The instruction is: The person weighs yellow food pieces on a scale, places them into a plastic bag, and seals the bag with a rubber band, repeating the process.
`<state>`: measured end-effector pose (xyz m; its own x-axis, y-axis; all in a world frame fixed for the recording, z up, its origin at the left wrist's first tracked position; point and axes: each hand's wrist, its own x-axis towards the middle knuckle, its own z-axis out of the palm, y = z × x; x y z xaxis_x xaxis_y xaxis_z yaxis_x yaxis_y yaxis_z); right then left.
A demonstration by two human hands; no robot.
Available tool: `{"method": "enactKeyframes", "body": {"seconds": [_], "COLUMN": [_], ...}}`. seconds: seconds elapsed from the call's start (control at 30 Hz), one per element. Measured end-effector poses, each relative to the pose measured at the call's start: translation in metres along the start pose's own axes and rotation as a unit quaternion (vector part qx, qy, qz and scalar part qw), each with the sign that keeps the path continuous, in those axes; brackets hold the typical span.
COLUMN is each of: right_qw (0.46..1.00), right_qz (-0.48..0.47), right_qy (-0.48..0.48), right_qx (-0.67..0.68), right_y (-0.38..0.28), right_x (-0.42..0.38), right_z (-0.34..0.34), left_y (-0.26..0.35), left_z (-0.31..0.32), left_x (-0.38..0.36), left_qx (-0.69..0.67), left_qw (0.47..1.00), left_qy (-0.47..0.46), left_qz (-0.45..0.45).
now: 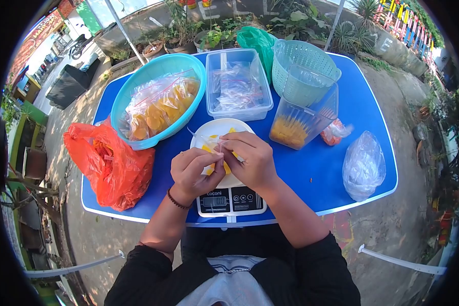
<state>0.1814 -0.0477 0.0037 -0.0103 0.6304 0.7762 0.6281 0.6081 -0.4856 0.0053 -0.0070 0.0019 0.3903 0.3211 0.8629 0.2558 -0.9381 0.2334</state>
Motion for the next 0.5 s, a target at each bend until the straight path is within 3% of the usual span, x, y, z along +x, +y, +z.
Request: {"method": "enactKeyframes", "body": {"seconds": [0.1, 0.2, 0.37, 0.5], "right_qw": [0.998, 0.996, 0.999, 0.996], "right_qz": [0.022, 0.053, 0.025, 0.069], "right_qy": [-0.026, -0.031, -0.033, -0.049], "right_qx": [0.044, 0.06, -0.018, 0.025], "right_y": [0.0, -0.004, -0.005, -0.005], "right_x": [0.001, 0.002, 0.008, 0.005], "right_z": [0.0, -0.001, -0.009, -0.005], "left_y": [0.006, 0.009, -0.004, -0.009], "left_z": [-0.011, -0.006, 0.002, -0.001], "left_x": [0.02, 0.023, 0.007, 0.008], "left_qx": [0.005, 0.098, 0.078, 0.086], "left_qw": [0.999, 0.986, 0.991, 0.991], "left_qy": [-0.045, -0.136, -0.106, -0.099], "left_qz": [0.012, -0.006, -0.032, -0.016]}}
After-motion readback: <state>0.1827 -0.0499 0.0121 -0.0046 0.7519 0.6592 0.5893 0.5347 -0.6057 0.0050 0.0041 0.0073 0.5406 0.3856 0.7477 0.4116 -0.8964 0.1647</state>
